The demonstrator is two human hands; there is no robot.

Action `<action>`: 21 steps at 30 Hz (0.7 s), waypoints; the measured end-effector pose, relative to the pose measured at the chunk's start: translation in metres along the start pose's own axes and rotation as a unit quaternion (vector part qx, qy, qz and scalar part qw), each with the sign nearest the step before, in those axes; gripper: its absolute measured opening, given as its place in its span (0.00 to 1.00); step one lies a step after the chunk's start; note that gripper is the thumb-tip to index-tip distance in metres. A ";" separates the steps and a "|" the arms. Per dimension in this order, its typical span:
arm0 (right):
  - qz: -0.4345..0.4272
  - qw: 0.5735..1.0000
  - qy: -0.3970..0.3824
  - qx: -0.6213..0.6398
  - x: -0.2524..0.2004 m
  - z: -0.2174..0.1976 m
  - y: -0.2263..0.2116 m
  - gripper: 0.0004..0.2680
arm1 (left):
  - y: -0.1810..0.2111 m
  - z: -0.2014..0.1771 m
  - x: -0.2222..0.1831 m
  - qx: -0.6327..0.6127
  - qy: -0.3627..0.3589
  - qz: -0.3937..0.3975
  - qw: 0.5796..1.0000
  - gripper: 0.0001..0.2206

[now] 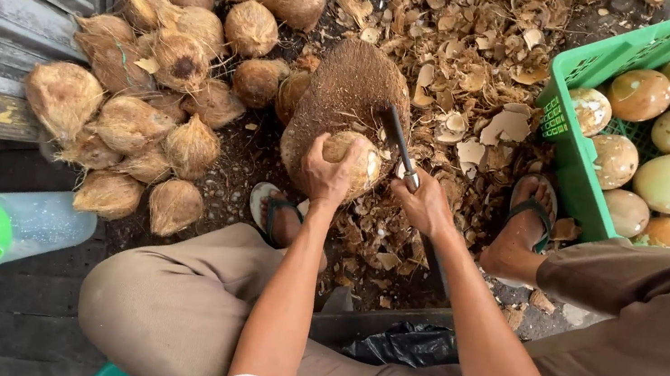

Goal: Peeling the outer husk of a coconut using a knife

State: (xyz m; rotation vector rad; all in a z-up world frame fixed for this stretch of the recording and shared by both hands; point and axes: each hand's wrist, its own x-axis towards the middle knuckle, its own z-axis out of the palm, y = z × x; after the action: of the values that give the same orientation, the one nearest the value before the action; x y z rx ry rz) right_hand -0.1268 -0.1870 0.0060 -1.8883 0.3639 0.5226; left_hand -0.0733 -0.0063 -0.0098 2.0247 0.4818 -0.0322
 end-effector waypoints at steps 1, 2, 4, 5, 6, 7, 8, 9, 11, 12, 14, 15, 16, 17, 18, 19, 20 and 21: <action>-0.003 1.000 0.001 0.003 0.001 0.003 0.002 0.08 | -0.002 -0.001 0.000 0.002 0.001 0.004 1.000 0.33; -0.004 1.000 0.001 0.008 0.002 0.005 0.004 0.07 | -0.004 -0.002 0.000 -0.026 0.012 -0.007 1.000 0.34; -0.004 1.000 0.008 0.015 -0.001 0.003 0.005 0.06 | -0.003 0.000 -0.003 -0.053 0.018 -0.014 0.998 0.34; -0.009 1.000 0.002 0.025 -0.005 0.000 0.001 0.06 | -0.001 -0.001 -0.004 -0.070 0.023 -0.011 0.997 0.35; -0.013 0.999 -0.003 0.034 -0.007 -0.002 -0.003 0.05 | 0.001 -0.003 -0.004 -0.086 0.029 -0.009 0.996 0.35; -0.012 0.999 -0.002 0.036 -0.015 -0.006 -0.010 0.05 | -0.005 -0.001 0.002 -0.085 0.028 -0.008 0.996 0.35; -0.009 0.999 -0.008 0.051 -0.022 -0.009 -0.016 0.06 | -0.011 0.000 0.009 -0.046 0.018 0.000 0.999 0.32; -0.008 0.998 -0.012 0.064 -0.028 -0.015 -0.024 0.06 | -0.016 0.003 0.017 -0.008 0.008 0.009 1.000 0.30; -0.066 0.991 0.006 0.120 -0.015 -0.016 -0.018 0.06 | -0.010 0.011 0.015 0.031 0.042 0.006 0.999 0.25; -0.122 0.977 0.022 0.174 -0.009 -0.015 -0.015 0.07 | -0.008 0.014 0.014 0.072 0.076 0.000 0.995 0.21; -0.160 0.966 0.052 0.194 -0.016 -0.022 -0.037 0.08 | -0.019 0.027 0.023 0.061 0.099 -0.021 0.993 0.19; -0.200 0.952 0.088 0.213 -0.019 -0.026 -0.048 0.09 | -0.024 0.033 0.028 0.049 0.119 -0.037 0.991 0.20; -0.197 0.953 0.086 0.214 -0.020 -0.018 -0.048 0.09 | -0.024 0.034 0.026 0.052 0.119 -0.040 0.991 0.20; -0.224 0.941 0.112 0.228 -0.019 -0.011 -0.050 0.10 | -0.022 0.036 0.027 0.065 0.134 -0.039 0.988 0.18; -0.250 0.927 0.139 0.242 -0.018 -0.005 -0.051 0.11 | -0.019 0.038 0.027 0.079 0.148 -0.037 0.985 0.17; -0.248 0.927 0.139 0.243 -0.017 0.008 -0.038 0.11 | -0.024 0.039 0.029 0.080 0.147 -0.038 0.985 0.17; -0.207 0.946 0.107 0.224 -0.016 0.021 -0.025 0.12 | -0.029 0.041 0.029 0.082 0.148 -0.039 0.985 0.17; -0.166 0.962 0.073 0.204 -0.014 0.034 -0.013 0.13 | -0.033 0.042 0.032 0.082 0.150 -0.039 0.985 0.17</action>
State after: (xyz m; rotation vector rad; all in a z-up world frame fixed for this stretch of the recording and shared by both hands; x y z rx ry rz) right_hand -0.1386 -0.1509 0.0126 -1.5436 0.2208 0.0717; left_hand -0.0483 -0.0185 -0.0653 2.1810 0.7702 0.1937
